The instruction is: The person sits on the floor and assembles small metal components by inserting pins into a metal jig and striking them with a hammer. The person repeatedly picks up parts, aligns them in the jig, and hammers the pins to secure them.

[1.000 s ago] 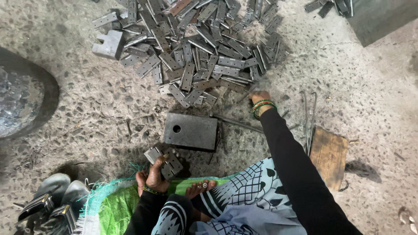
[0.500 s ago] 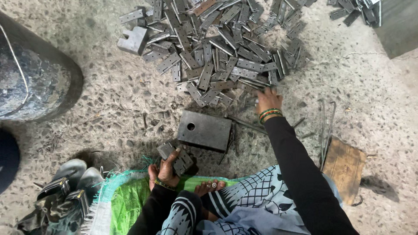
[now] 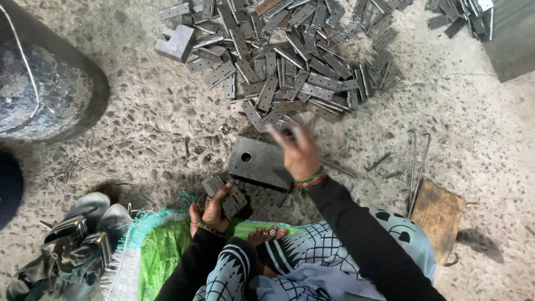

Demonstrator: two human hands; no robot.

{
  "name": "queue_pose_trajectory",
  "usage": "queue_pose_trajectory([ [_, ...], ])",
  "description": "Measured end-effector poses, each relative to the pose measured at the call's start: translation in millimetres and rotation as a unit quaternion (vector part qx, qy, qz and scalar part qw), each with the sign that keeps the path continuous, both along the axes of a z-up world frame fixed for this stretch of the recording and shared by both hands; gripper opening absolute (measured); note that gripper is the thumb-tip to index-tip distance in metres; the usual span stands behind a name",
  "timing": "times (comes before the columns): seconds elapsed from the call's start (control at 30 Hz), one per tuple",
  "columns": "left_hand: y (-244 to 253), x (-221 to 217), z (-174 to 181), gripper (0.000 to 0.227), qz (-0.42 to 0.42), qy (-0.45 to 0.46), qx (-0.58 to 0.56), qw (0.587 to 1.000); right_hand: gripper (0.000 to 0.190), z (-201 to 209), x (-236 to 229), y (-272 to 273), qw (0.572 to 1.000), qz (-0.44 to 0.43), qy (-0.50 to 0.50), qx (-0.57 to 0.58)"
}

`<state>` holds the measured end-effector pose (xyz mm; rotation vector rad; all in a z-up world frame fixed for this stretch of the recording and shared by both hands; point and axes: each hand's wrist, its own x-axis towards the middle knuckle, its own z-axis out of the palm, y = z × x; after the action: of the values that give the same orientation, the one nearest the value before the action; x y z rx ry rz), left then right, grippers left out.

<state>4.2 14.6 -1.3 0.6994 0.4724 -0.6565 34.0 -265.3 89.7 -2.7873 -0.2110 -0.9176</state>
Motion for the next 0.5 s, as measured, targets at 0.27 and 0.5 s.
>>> queue_pose_trajectory([
  [0.27, -1, 3, 12, 0.037, -0.014, 0.056, 0.036, 0.998, 0.055, -59, -26, 19, 0.960, -0.033, 0.263, -0.090],
  [0.5, 2, -4, 10, 0.034, -0.017, 0.041, 0.042, 0.998, 0.059, -63, -35, 32, 0.905, -0.116, 0.407, -0.038],
])
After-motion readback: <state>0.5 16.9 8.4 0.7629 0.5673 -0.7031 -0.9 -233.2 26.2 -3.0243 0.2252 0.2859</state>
